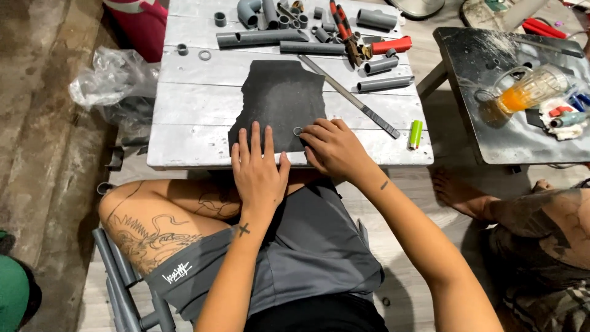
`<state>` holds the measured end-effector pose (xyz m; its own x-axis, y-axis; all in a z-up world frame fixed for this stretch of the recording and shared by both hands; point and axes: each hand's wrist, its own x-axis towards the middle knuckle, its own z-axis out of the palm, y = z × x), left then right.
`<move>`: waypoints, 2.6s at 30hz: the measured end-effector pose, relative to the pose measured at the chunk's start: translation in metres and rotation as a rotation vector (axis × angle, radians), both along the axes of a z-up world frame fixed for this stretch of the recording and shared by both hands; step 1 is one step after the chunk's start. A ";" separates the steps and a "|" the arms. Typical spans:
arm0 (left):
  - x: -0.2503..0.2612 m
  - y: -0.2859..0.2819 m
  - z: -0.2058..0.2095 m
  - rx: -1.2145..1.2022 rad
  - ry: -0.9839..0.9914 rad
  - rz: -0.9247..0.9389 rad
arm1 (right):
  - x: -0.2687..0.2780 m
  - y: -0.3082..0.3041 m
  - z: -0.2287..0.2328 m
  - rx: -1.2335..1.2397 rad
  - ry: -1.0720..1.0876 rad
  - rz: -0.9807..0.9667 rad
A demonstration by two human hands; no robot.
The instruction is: Sand a small plastic component on a sheet of sandpaper and inspect small O-rings
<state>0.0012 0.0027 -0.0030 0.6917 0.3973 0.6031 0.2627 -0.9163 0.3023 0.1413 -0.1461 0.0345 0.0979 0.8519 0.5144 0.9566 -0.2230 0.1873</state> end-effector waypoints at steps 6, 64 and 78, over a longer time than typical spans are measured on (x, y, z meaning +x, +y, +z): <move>0.000 0.000 -0.003 -0.002 -0.015 0.003 | -0.007 0.008 0.001 -0.048 -0.041 0.010; 0.002 0.001 -0.007 0.015 -0.015 0.012 | 0.050 0.019 -0.023 0.029 0.472 -0.121; 0.000 0.001 -0.004 -0.023 -0.018 -0.005 | 0.048 0.035 -0.003 -0.055 0.637 -0.225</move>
<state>0.0008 0.0040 -0.0068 0.6824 0.4078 0.6066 0.2528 -0.9104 0.3276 0.1888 -0.1116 0.0317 0.5454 0.7986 0.2545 0.8156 -0.4357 -0.3807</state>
